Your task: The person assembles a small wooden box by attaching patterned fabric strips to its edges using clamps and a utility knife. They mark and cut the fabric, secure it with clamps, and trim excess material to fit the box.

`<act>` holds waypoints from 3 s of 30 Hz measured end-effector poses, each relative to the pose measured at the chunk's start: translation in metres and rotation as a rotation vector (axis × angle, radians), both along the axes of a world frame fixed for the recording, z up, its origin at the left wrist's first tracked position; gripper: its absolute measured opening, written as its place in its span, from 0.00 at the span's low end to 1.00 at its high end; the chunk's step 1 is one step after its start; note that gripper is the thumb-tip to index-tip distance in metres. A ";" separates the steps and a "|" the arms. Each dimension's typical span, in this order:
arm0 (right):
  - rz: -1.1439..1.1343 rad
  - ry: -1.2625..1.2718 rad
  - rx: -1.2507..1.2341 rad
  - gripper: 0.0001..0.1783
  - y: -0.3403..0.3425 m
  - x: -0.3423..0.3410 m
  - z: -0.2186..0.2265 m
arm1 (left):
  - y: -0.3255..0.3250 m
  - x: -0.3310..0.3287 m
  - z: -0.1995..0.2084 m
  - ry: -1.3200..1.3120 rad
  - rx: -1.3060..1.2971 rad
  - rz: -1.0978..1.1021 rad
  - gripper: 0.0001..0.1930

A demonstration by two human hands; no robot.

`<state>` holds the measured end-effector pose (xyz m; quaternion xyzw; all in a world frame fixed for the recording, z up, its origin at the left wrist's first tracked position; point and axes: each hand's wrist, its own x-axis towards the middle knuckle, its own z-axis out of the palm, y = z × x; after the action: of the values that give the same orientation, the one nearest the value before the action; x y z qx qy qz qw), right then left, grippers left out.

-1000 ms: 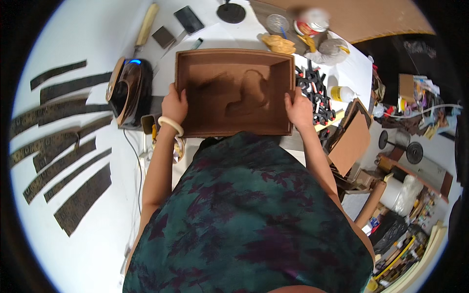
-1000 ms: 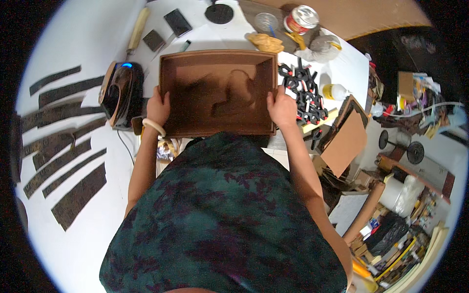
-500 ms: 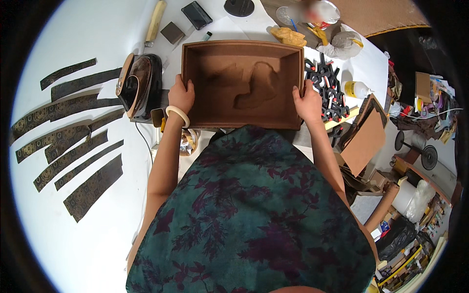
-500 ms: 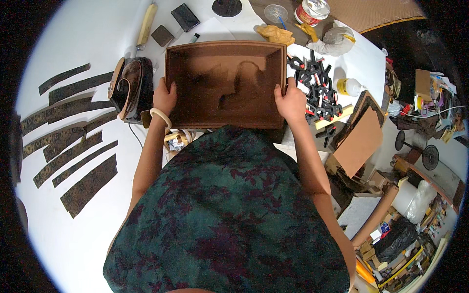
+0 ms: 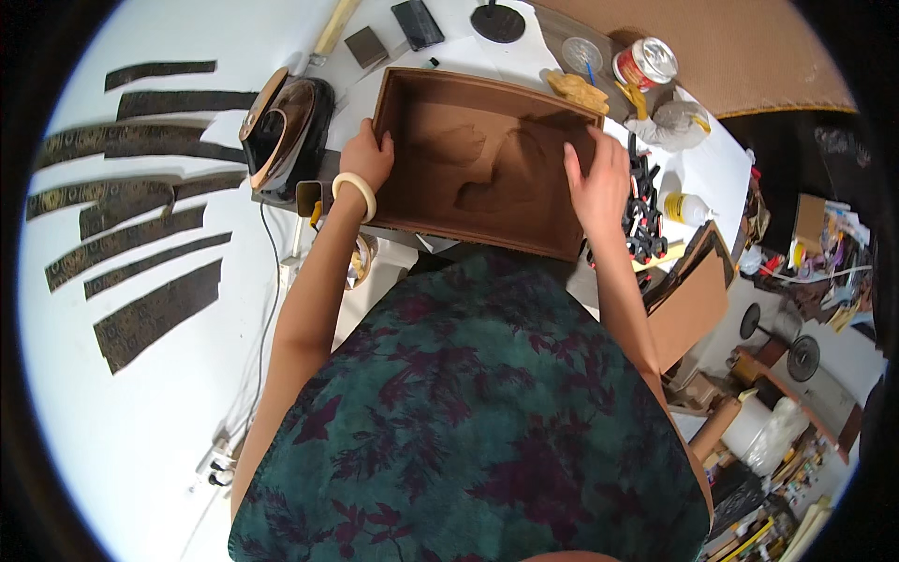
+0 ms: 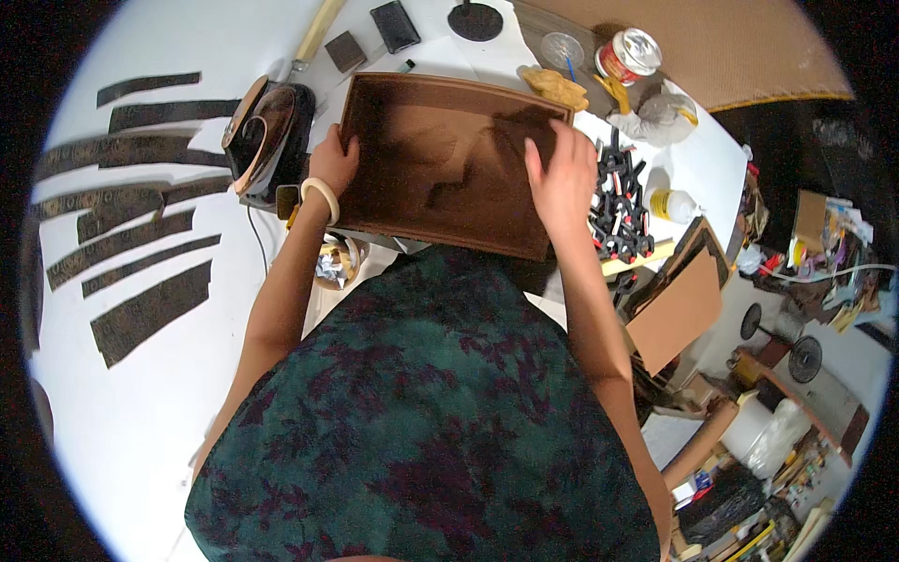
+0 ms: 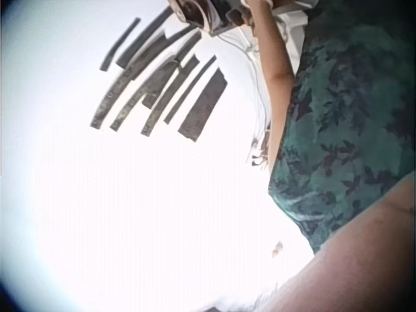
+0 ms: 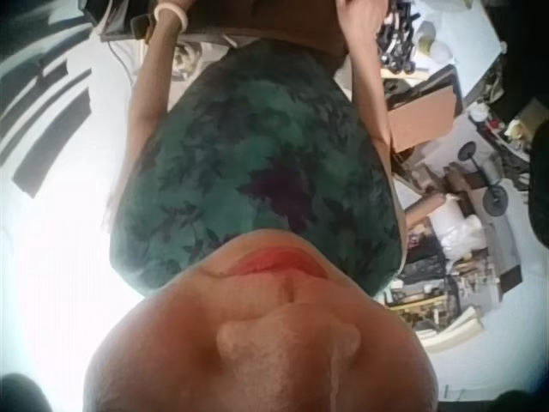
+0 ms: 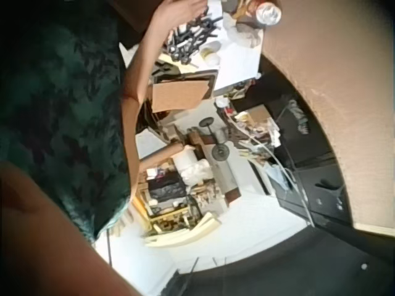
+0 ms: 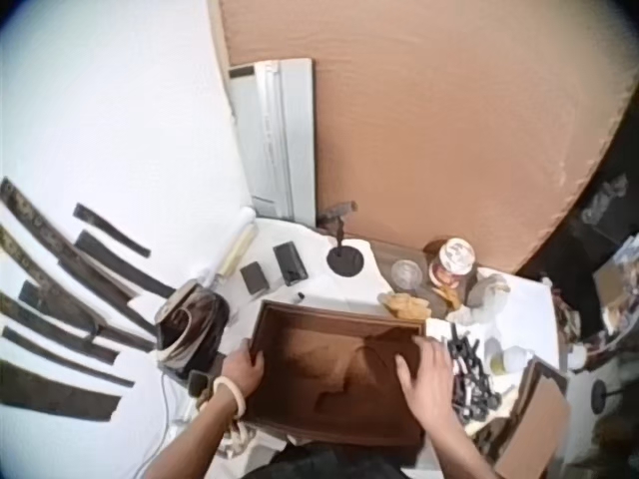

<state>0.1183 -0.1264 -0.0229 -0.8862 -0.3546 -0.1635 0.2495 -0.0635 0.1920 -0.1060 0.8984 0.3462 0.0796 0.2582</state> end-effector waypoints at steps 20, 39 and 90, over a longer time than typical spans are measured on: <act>0.720 -0.022 -0.172 0.11 0.200 0.069 -0.038 | -0.006 -0.008 0.011 0.042 -0.166 0.036 0.13; 0.510 -0.007 -0.128 0.08 0.222 0.035 -0.038 | -0.008 -0.004 0.014 0.072 -0.189 0.026 0.12; 0.103 0.197 -0.549 0.19 -0.043 -0.018 0.037 | -0.089 -0.074 0.036 -1.237 0.444 -0.358 0.20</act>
<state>0.1007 -0.1691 0.0140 -0.9130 -0.4041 0.0380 0.0417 -0.1376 0.1033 -0.0698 0.7628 -0.0438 0.6038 0.2271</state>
